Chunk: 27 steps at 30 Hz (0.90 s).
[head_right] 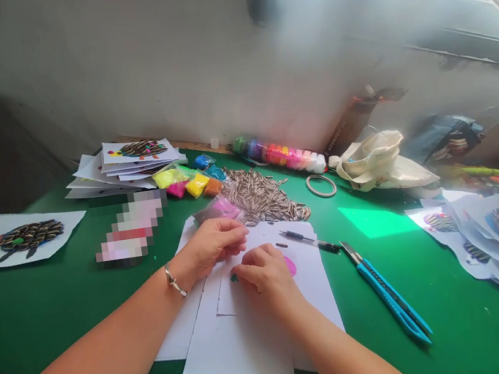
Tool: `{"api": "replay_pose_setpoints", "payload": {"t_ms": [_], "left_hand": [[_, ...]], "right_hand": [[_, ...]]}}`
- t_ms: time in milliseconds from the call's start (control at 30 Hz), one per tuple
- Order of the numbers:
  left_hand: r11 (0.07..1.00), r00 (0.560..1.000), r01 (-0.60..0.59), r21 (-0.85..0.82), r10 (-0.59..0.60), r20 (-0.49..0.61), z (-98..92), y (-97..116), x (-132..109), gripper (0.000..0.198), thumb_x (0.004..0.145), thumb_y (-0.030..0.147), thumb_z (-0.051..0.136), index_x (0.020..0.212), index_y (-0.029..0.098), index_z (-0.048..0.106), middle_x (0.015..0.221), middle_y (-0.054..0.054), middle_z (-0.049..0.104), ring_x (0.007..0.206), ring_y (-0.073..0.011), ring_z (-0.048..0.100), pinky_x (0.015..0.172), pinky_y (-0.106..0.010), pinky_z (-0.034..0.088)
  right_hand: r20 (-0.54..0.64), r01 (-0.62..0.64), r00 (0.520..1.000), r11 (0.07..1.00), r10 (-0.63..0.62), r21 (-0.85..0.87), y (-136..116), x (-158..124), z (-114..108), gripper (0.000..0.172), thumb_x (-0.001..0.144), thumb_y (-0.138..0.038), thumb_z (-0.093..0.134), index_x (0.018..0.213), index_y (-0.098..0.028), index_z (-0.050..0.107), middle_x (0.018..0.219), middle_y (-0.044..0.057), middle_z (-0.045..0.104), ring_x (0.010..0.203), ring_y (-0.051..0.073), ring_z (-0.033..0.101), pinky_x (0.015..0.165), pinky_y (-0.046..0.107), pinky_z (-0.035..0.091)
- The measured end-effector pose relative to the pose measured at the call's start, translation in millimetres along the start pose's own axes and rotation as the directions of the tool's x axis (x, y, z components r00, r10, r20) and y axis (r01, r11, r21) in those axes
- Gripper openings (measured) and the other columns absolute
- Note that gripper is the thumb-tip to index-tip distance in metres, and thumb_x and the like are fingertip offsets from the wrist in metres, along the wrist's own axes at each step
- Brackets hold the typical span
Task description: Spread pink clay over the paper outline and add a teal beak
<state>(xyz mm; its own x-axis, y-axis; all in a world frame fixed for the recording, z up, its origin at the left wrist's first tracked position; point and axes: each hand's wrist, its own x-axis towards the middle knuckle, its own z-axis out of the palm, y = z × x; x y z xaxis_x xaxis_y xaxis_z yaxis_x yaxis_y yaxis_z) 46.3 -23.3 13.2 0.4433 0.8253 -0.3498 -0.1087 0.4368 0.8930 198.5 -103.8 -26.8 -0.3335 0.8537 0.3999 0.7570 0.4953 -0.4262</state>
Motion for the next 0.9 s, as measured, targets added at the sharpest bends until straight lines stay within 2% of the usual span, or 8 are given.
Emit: {"api": "replay_pose_setpoints", "payload": {"t_ms": [167,367,600,900], "left_hand": [[1.000,1.000,0.003,0.000,-0.003,0.000,1.1,0.7,-0.5,0.023,0.067,0.030,0.081,0.068,0.012,0.066,0.062,-0.002,0.061,0.062,-0.0115,0.057,0.062,-0.025,0.045],[1.000,1.000,0.012,0.005,-0.012,0.007,0.4,0.9,0.4,0.021,0.070,0.028,0.079,0.070,0.012,0.066,0.063,-0.002,0.061,0.062,-0.0114,0.058,0.062,-0.025,0.046],[1.000,1.000,0.012,0.009,-0.012,0.014,-0.4,0.5,0.0,0.023,0.069,0.031,0.081,0.071,0.012,0.067,0.065,-0.002,0.062,0.065,-0.0124,0.060,0.065,-0.026,0.046],[1.000,1.000,0.011,0.010,-0.011,0.004,0.2,0.8,-0.4,0.025,0.067,0.033,0.082,0.069,0.013,0.067,0.065,-0.003,0.063,0.066,-0.0131,0.060,0.066,-0.027,0.046]], "right_hand": [[0.058,0.030,0.998,0.998,-0.026,-0.060,-7.3,1.0,-8.8,0.025,0.088,-0.013,0.057,0.098,-0.029,0.073,0.093,0.004,0.069,0.089,0.021,0.052,0.077,0.039,0.040],[0.096,0.051,0.994,0.999,-0.051,0.000,-10.9,2.1,-20.0,0.032,0.081,-0.007,0.054,0.103,-0.025,0.070,0.100,0.005,0.069,0.092,0.024,0.051,0.081,0.042,0.040],[0.080,0.076,0.994,0.997,-0.077,0.017,-6.1,2.1,-27.5,0.028,0.085,-0.009,0.051,0.099,-0.024,0.069,0.097,0.006,0.068,0.089,0.023,0.052,0.078,0.041,0.041],[0.087,0.126,0.989,0.991,-0.122,-0.038,-10.9,2.6,-25.3,0.029,0.085,-0.008,0.052,0.099,-0.026,0.071,0.091,0.006,0.068,0.087,0.022,0.052,0.080,0.041,0.040]]}}
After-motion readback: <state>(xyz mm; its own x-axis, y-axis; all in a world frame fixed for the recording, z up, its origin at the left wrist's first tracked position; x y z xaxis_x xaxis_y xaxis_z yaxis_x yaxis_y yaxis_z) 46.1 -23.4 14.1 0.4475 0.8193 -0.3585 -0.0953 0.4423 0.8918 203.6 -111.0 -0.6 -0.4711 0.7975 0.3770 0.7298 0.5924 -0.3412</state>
